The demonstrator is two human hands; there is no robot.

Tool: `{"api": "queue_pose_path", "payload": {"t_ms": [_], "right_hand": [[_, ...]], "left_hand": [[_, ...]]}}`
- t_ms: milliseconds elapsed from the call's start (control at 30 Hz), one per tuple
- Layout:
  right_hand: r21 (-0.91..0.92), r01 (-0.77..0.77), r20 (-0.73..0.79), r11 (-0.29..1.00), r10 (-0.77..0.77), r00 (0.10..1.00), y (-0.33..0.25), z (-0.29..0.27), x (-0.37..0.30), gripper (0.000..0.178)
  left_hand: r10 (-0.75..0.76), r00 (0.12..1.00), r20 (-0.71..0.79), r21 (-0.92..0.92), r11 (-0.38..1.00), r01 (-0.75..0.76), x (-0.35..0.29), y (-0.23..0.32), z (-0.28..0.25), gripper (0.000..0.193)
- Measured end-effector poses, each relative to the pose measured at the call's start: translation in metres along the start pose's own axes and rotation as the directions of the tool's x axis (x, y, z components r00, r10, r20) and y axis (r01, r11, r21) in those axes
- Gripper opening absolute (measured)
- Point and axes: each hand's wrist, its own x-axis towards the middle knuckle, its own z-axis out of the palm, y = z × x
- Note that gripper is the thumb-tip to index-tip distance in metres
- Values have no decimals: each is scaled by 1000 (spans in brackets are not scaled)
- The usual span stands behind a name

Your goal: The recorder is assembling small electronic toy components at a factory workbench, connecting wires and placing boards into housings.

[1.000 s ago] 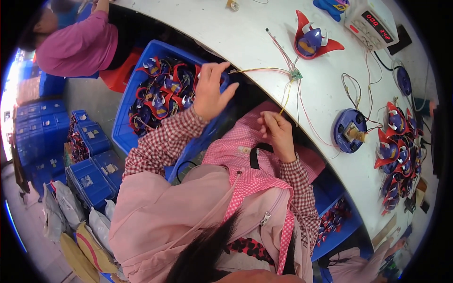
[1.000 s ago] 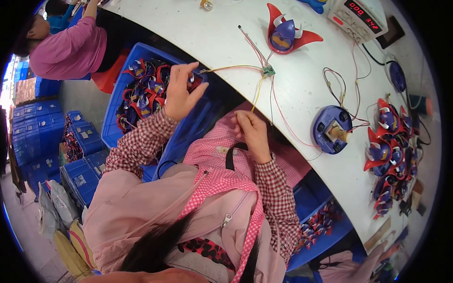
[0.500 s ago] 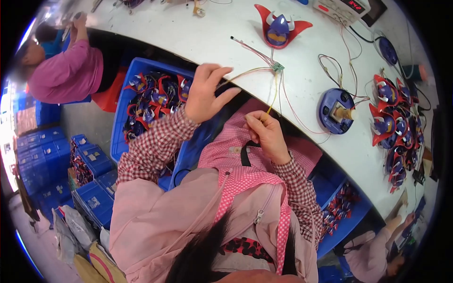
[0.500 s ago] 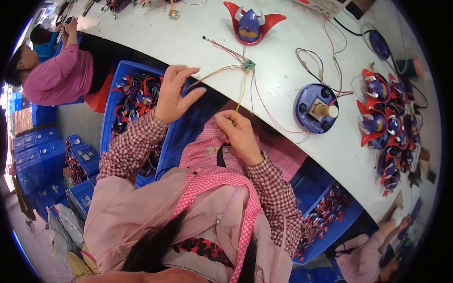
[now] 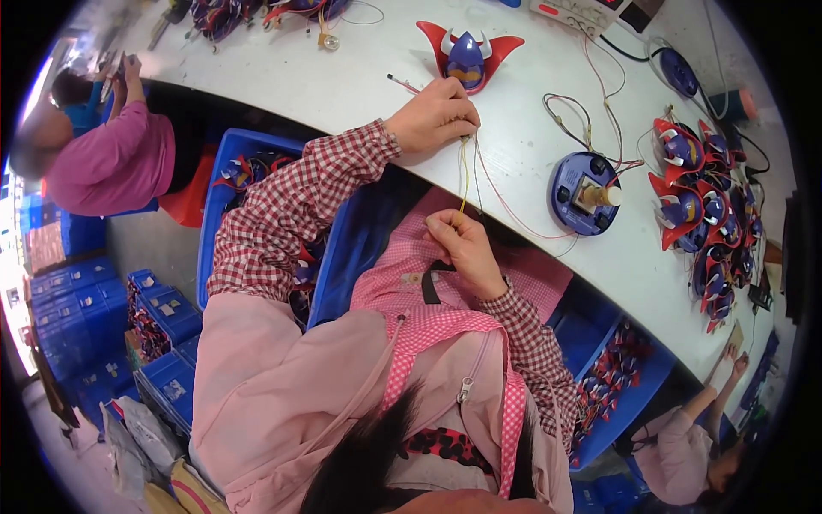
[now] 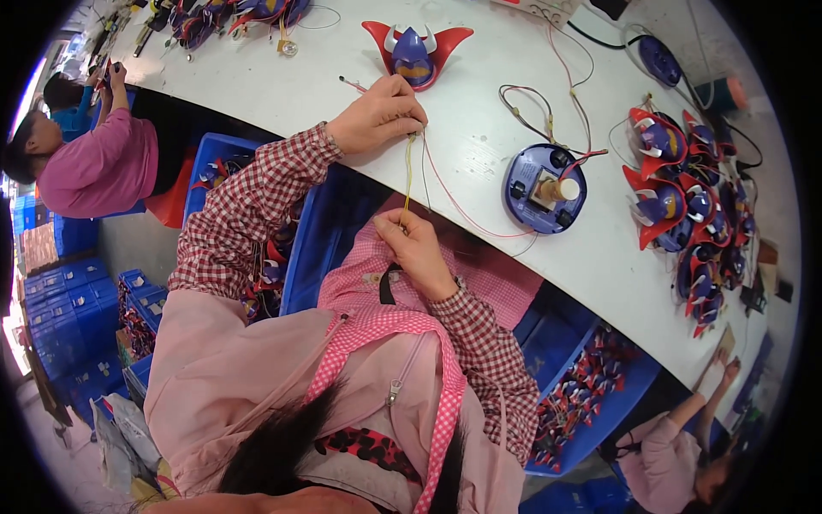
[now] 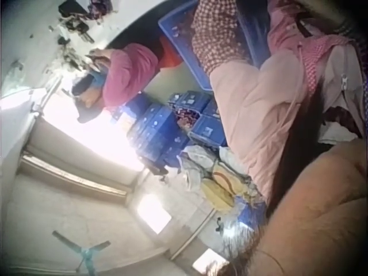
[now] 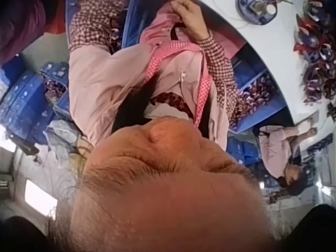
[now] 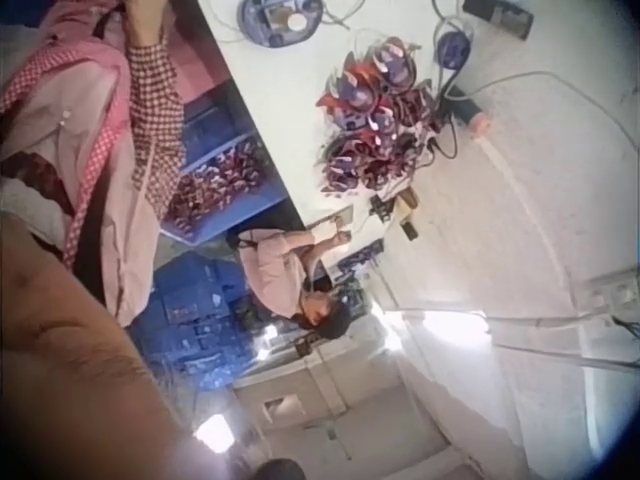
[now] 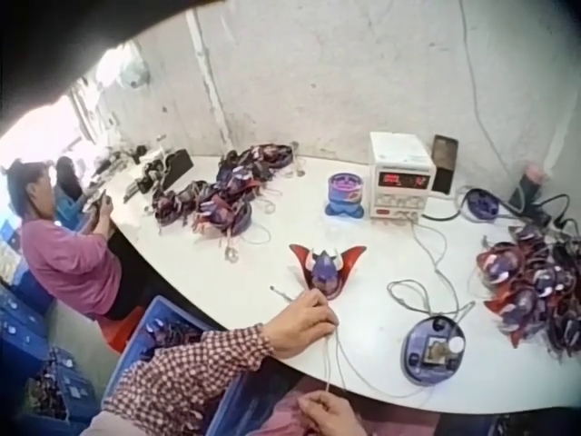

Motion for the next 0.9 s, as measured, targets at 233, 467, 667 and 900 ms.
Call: {"api": "queue_pose_path", "payload": {"t_ms": [233,467,667,900], "right_hand": [[53,-14,-4,999,14,1000,0,-5,2,16],[88,-72,-38,994,76,996,1,-5,-8,15],[214,-15,-86,977,34,996,7,-5,-11,18],[226,-42,-44,973,54,998,10,0,-18,22]], "left_hand": [[-150,978,142,-45,986,158,15,-2,-9,12],[-101,992,78,14,995,100,8,7,-5,17],[-210,929,-304,-17,976,215,-45,34,-43,23],[-601,707,-372,-293,799,525,-151,43,-33,19]]}}
